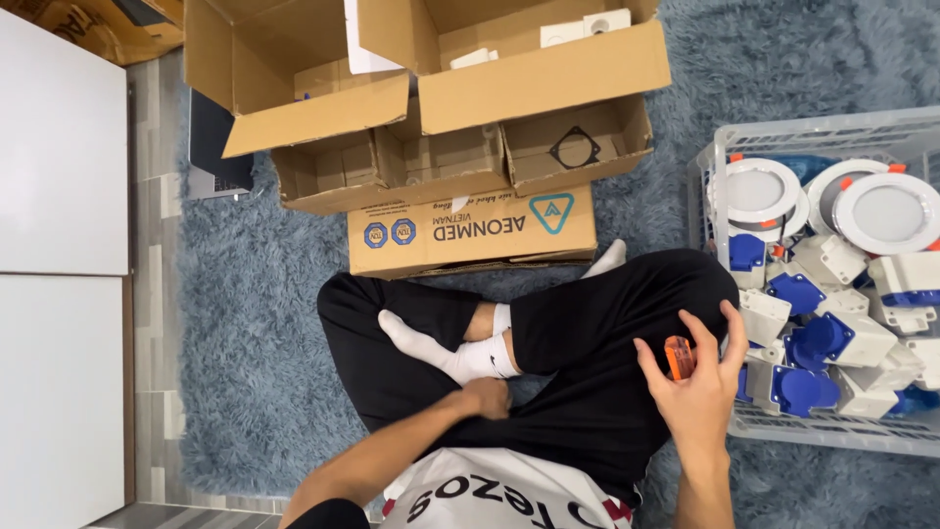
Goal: The person sits on the floor and uses a screwdriver to tighten screws on a blue electrical component. They then pick up a black component and a white component, placing them into a cardboard box. The person continues to use the screwdriver on the blue component.
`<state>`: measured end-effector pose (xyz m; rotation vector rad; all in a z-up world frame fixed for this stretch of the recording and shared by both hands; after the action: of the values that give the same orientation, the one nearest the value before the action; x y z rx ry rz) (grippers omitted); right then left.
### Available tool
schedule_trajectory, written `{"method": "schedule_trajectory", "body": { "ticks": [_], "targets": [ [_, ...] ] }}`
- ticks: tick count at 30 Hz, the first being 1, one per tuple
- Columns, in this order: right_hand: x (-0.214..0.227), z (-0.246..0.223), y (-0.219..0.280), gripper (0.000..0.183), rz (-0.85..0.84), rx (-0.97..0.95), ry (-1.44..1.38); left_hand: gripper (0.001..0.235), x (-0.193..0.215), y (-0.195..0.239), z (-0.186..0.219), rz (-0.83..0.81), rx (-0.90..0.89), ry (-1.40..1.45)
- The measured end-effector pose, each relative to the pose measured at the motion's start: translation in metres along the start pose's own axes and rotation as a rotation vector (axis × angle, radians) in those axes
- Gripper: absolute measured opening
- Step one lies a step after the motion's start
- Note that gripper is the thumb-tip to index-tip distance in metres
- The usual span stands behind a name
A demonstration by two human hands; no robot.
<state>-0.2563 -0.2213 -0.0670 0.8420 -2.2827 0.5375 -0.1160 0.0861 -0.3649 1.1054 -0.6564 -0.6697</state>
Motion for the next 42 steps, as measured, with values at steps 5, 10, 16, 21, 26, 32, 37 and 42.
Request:
{"method": "schedule_trajectory", "body": {
  "ticks": [5, 10, 16, 21, 26, 32, 37, 42],
  "targets": [
    [-0.004, 0.0, 0.001, 0.058, 0.004, -0.01, 0.014, 0.035, -0.001, 0.013, 0.004, 0.307, 0.081, 0.102],
    [-0.003, -0.004, -0.001, 0.055, -0.013, -0.033, -0.06, 0.029, 0.009, 0.02, 0.012, 0.35, 0.129, 0.144],
    [-0.002, -0.011, -0.002, 0.059, -0.037, -0.026, 0.026, 0.054, 0.013, 0.028, 0.02, 0.094, 0.144, 0.108],
    [-0.002, -0.013, -0.003, 0.06, -0.074, -0.082, 0.029, 0.059, 0.013, 0.029, 0.019, 0.102, 0.131, 0.086],
    [-0.002, -0.026, -0.003, 0.059, -0.098, -0.055, -0.001, 0.065, 0.022, 0.056, 0.024, -0.021, 0.12, 0.037],
    [-0.075, -0.015, 0.028, 0.03, -0.412, -0.068, -0.15, 0.05, 0.049, 0.116, 0.009, 0.138, -0.166, 0.205],
    [-0.146, -0.082, 0.051, 0.027, -0.829, 0.019, -0.227, 0.054, 0.094, 0.189, -0.042, 0.291, -0.306, 0.317],
    [-0.194, -0.121, 0.077, 0.017, -1.21, 0.021, -0.32, 0.024, 0.194, 0.389, -0.057, 0.759, -0.717, 0.413]
  ]
}}
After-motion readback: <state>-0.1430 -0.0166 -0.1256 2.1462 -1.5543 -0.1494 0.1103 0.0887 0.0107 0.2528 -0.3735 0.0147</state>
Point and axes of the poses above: each hand's wrist, its own y-axis away from the middle knuckle, its own x-axis out of the back of the hand, z = x × y, the point moved 5 cm from there along -y, towards the middle knuckle, and after that the axes turned 9 degrees about -z, right-handed, at the moved point
